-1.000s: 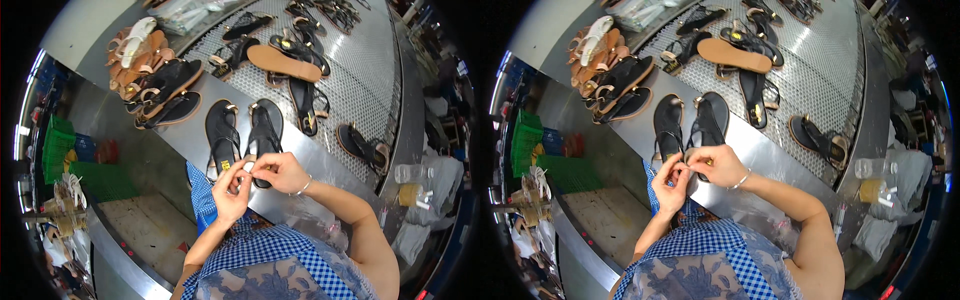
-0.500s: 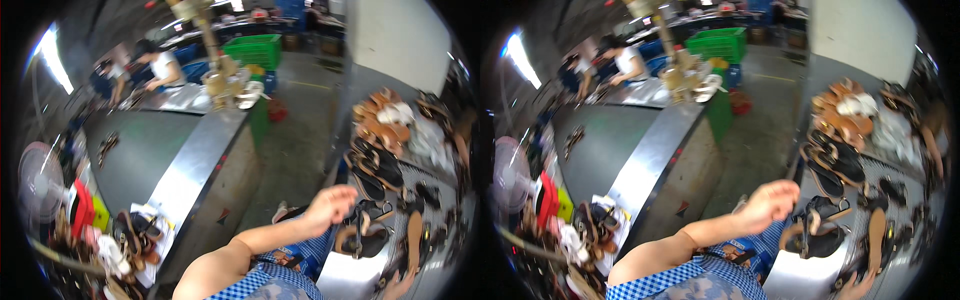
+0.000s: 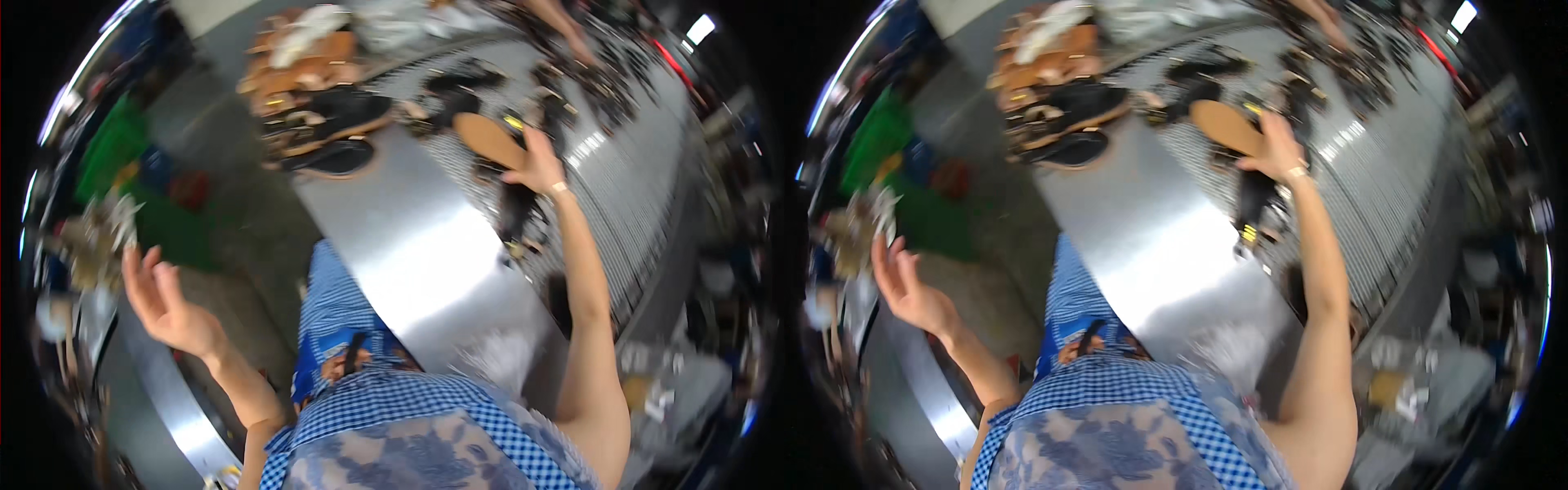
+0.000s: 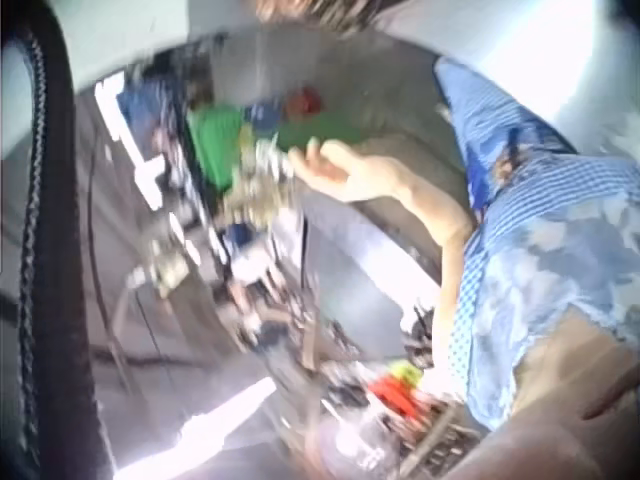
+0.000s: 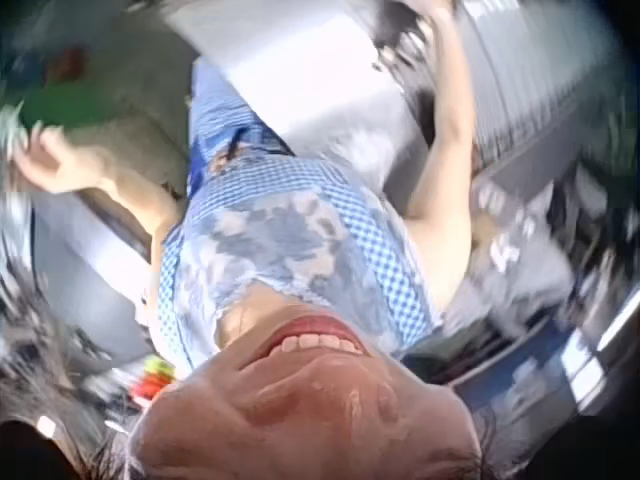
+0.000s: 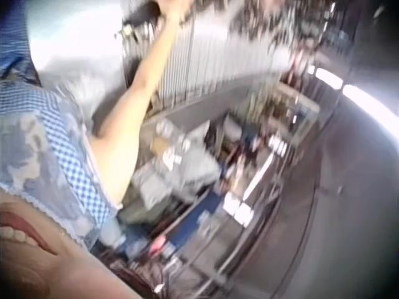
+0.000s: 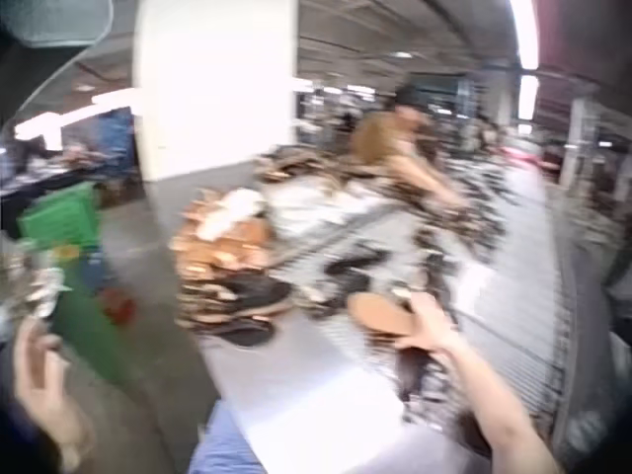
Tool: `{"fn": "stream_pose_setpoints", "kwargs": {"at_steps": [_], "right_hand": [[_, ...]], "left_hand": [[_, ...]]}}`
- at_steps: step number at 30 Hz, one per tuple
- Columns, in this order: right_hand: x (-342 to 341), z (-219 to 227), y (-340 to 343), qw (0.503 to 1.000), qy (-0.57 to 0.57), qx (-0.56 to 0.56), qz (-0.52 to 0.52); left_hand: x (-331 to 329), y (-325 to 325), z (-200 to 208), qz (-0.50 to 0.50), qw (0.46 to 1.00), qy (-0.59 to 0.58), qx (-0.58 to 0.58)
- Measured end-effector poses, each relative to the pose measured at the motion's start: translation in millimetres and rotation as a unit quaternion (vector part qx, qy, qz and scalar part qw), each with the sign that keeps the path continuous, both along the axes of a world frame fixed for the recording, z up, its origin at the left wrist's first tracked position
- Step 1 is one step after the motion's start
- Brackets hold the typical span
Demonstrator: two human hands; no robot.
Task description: The person fastens pairs of sandals together by hand, threading plastic fasteners through the sandal straps and securing them on the workbench.
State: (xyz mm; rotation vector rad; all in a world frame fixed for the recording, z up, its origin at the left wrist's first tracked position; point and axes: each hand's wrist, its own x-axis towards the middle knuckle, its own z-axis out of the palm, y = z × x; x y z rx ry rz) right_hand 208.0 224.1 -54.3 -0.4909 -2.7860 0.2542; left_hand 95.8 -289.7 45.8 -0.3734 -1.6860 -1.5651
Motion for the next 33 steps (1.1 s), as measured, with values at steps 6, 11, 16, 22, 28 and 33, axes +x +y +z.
{"fn": "stream_pose_setpoints", "kwargs": {"at_steps": [6,11,16,22,28,33], "right_hand": [[102.6,15.1,8.8,0.992,0.009,-0.124,0.003],[111.5,-8.3,1.7,0.996,0.081,0.043,-0.004],[80.4,-26.6,22.0,0.980,0.083,0.180,0.026],[47.2,-13.3,74.3,0.981,0.045,0.049,-0.181],[65.5,50.3,63.8,0.796,0.304,-0.475,-0.220],[156.6,10.8,0.0,0.697,0.272,-0.657,-0.093]], "left_hand": [[31.2,186.5,-68.4,-0.402,0.861,-0.143,-0.275],[89.9,291.6,-124.7,-0.444,0.750,-0.041,-0.489],[146.3,365.3,-138.2,-0.374,0.746,-0.002,-0.551],[80.5,428.9,-131.2,-0.404,0.844,-0.056,-0.349],[20.6,340.8,-56.6,-0.463,0.867,-0.166,-0.084],[33.0,255.1,-79.2,-0.470,0.866,-0.160,-0.056]]}}
